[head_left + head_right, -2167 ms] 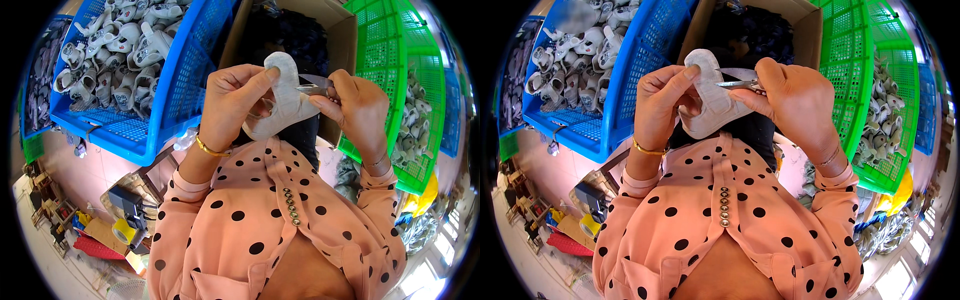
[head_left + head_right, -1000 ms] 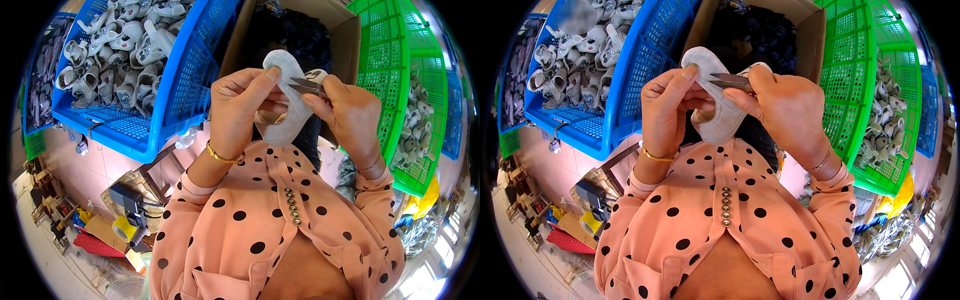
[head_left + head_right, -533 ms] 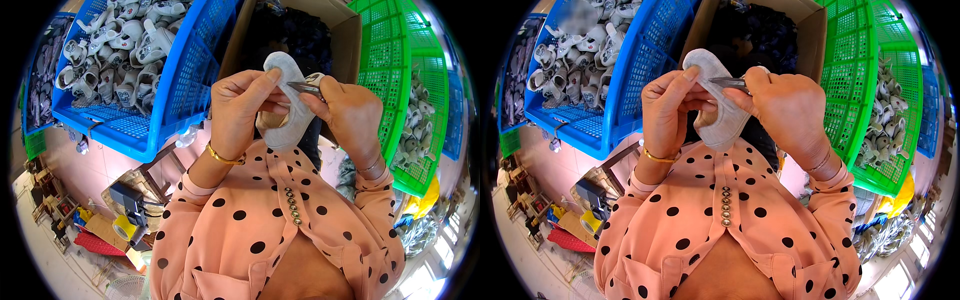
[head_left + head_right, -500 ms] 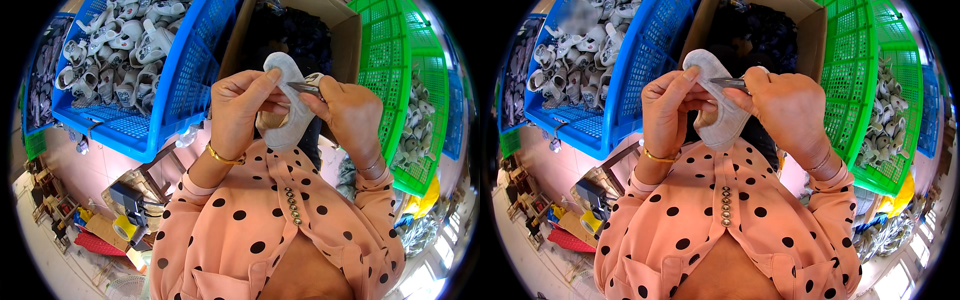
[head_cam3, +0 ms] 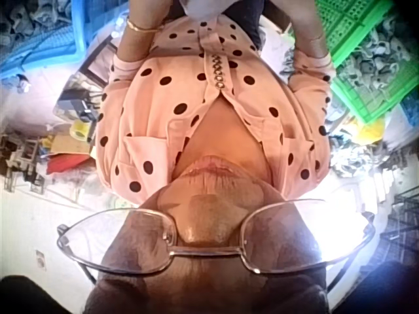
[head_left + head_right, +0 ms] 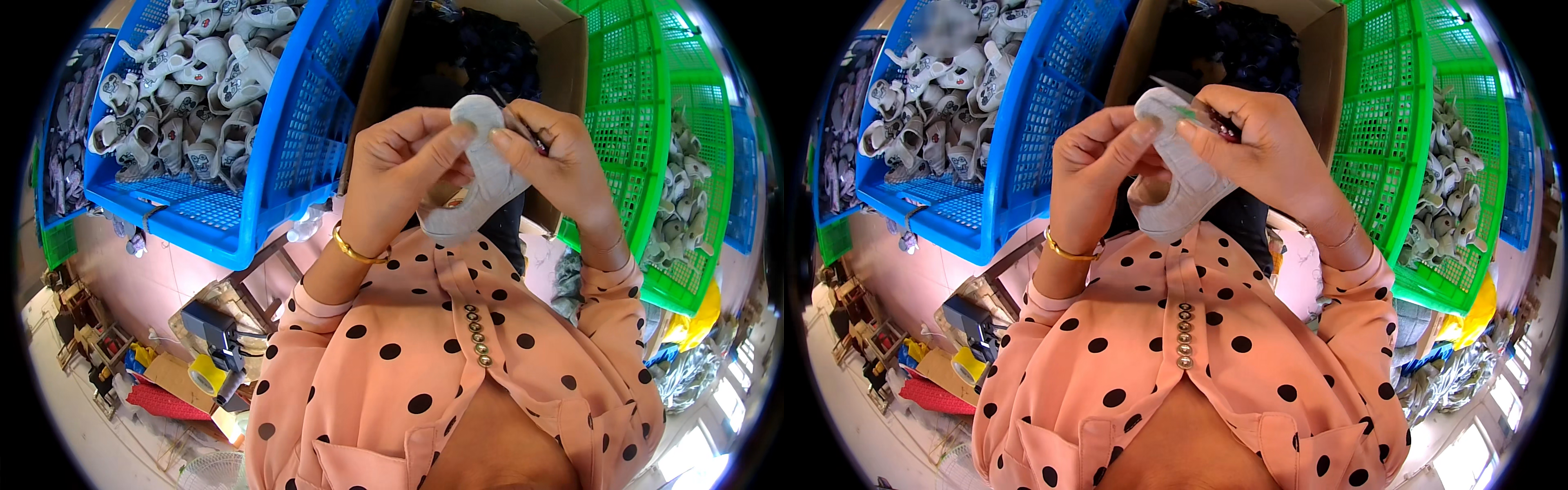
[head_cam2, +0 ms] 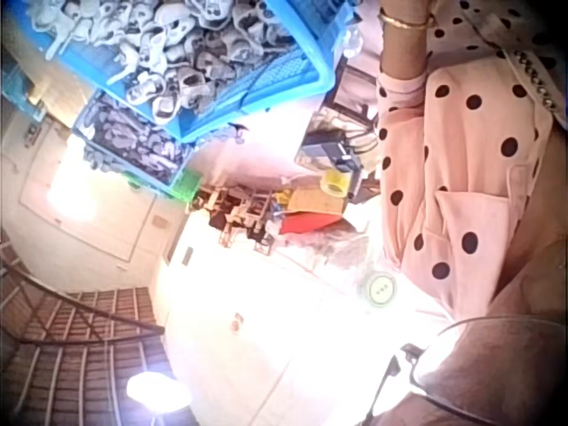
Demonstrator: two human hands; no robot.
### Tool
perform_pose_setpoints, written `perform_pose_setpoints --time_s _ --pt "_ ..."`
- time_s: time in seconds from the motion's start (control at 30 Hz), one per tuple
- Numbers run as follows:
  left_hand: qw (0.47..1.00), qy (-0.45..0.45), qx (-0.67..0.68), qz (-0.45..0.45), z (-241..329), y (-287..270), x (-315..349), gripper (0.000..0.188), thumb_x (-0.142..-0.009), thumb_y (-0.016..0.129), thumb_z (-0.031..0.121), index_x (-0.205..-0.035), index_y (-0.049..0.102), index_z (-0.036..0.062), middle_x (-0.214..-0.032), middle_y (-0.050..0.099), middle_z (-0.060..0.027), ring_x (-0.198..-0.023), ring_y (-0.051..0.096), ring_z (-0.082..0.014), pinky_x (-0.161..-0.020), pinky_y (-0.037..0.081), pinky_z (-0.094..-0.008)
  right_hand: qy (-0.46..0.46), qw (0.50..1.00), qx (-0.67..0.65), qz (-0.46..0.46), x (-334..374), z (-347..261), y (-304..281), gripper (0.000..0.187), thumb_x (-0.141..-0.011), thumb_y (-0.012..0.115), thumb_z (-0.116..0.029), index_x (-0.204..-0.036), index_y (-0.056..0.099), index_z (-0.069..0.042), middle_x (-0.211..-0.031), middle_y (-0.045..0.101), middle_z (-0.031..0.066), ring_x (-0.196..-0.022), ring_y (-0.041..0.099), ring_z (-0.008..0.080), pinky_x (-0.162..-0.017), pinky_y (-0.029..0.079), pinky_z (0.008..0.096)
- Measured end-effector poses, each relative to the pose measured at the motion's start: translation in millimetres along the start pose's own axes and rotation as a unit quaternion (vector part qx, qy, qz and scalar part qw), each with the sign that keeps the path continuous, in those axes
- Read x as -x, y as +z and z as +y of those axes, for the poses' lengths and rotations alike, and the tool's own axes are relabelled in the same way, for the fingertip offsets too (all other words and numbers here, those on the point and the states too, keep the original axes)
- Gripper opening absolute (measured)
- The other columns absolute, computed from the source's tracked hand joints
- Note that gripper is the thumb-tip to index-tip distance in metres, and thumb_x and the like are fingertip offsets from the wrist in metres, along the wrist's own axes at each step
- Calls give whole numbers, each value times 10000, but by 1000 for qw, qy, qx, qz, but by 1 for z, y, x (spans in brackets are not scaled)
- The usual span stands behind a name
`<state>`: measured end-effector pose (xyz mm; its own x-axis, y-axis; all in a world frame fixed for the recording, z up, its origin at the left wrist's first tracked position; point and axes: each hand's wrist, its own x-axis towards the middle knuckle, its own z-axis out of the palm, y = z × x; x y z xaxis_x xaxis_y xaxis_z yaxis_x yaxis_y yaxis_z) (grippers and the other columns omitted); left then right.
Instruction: The person sits on the floor in a workshop environment and uses scissors to trim loose threads and excess fabric from the edges of small white socks. They handle the socks one at a time, picking them from a blue crate, performing the trimming, and placing the finished items into a cardboard box.
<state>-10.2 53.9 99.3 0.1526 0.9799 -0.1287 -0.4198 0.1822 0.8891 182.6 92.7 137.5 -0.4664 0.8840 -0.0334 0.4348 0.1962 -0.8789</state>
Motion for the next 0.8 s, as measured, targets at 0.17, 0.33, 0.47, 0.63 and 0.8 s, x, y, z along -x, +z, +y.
perform_pose_setpoints --time_s 0.17,0.33,0.47,0.63,0.8 --pt "964 136 -228 3 -1 8 2 319 -884 677 55 -1188 597 1 -906 718 -98 -739 674 -95 -647 545 -217 -36 999 12 26 1 0 8 263 -908 658 -187 -795 519 5 -626 361 68 -581 323 88 -495 342 266" --pt "982 106 -139 75 4 -12 -9 427 -896 514 -73 -1315 499 9 -1059 689 -121 -853 688 -157 -735 553 -251 16 993 -101 59 5 1 9 275 -963 602 -212 -802 545 4 -613 448 13 -589 372 41 -517 350 226" --pt "918 227 -304 113 7 -32 -18 359 -891 604 2 -1247 561 12 -1123 669 -114 -997 661 -203 -851 525 -288 55 985 -159 44 7 -1 5 275 -975 588 -215 -793 553 -11 -623 471 -30 -606 386 11 -529 338 198" --pt "920 177 -349 -25 10 -4 4 213 -856 724 139 -1035 675 34 -1023 684 -81 -840 656 -168 -764 517 -256 1 993 -97 62 7 2 13 281 -974 591 -222 -791 560 -12 -619 476 -30 -601 408 10 -524 347 201" --pt "975 122 -188 10 9 -3 -2 155 -954 596 114 -1038 662 3 -949 694 -68 -760 630 -95 -673 515 -226 3 987 -125 100 7 -3 13 286 -972 599 -238 -783 574 -25 -614 491 -37 -581 454 12 -520 375 198"
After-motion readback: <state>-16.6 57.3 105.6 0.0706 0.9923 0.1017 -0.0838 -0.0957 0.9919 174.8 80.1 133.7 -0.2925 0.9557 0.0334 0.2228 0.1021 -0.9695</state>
